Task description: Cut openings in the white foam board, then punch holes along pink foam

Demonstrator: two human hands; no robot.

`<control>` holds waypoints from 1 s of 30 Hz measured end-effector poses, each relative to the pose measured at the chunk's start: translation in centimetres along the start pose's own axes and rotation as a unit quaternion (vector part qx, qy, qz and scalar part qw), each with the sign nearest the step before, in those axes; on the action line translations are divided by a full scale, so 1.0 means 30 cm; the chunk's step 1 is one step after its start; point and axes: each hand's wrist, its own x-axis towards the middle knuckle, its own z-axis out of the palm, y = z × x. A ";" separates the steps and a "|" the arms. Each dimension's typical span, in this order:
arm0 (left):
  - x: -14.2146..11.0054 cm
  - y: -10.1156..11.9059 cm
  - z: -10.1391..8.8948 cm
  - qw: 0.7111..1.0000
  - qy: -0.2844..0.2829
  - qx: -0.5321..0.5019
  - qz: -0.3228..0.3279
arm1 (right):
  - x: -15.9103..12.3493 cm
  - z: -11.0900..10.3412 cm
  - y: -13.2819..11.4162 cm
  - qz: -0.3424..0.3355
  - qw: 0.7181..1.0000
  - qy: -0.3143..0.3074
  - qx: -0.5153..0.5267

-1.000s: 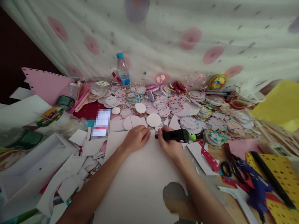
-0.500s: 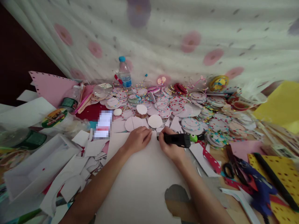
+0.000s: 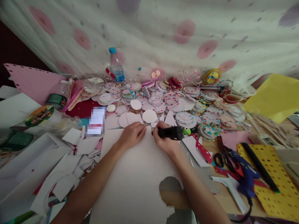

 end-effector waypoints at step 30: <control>0.099 -0.017 0.040 0.985 -0.109 0.085 0.106 | -0.256 -0.157 0.137 0.086 0.982 -0.039 0.166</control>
